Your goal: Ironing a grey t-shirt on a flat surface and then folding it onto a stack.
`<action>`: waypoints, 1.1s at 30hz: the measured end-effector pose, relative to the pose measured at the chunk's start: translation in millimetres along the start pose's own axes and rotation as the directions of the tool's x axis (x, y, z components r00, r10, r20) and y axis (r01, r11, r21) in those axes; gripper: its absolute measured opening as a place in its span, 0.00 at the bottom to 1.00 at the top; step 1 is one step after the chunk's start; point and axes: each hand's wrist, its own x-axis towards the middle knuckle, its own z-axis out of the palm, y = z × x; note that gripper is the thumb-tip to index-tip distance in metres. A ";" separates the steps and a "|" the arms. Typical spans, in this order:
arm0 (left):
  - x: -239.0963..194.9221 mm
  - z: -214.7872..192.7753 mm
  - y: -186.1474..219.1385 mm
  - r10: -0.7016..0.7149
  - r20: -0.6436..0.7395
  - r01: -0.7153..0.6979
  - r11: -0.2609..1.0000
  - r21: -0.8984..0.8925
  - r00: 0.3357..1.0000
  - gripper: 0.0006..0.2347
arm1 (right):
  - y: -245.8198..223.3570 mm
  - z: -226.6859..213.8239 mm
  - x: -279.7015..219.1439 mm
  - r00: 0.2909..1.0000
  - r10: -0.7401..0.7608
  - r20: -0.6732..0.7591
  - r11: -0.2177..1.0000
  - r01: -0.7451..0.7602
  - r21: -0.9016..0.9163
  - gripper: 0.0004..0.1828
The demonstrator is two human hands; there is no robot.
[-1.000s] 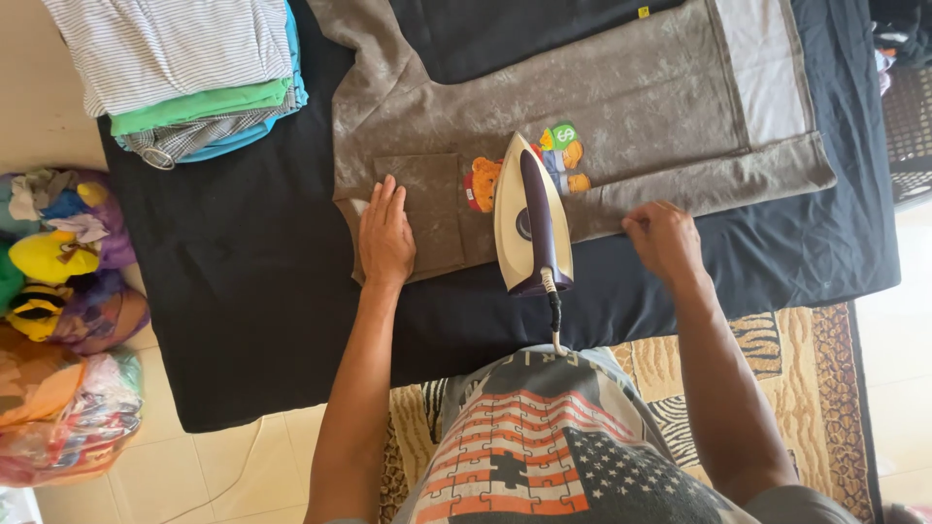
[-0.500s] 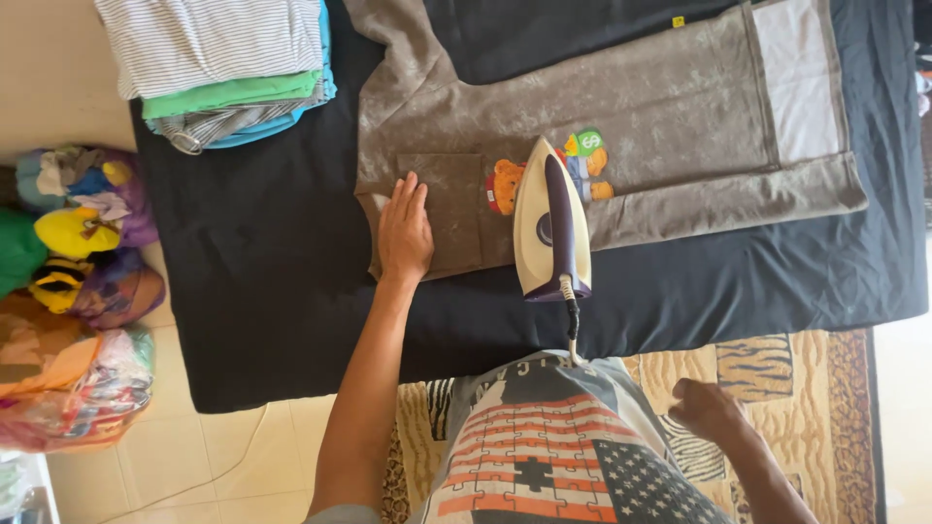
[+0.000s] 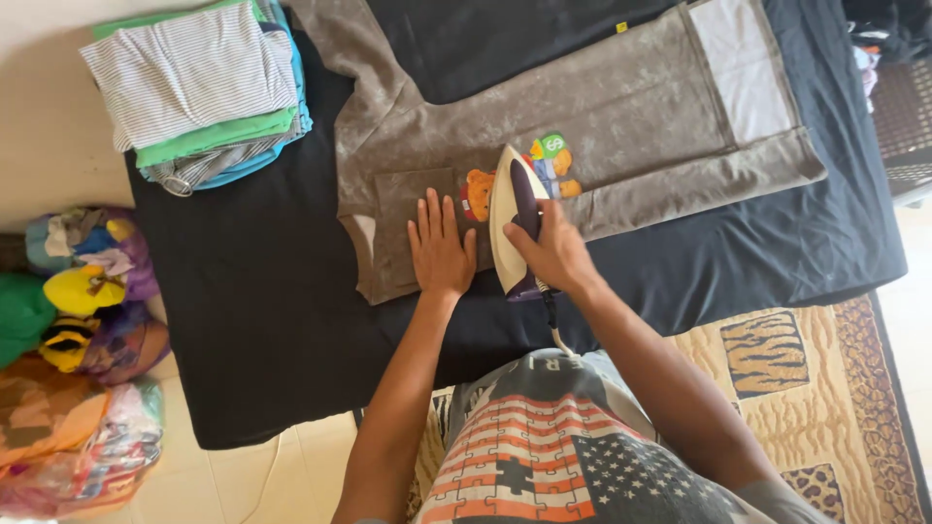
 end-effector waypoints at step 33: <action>32.7 31.6 49.8 0.174 -0.087 -0.192 0.936 -0.295 0.981 0.27 | -1.3 -69.9 20.7 0.888 0.459 -0.003 0.840 -0.433 0.327 0.20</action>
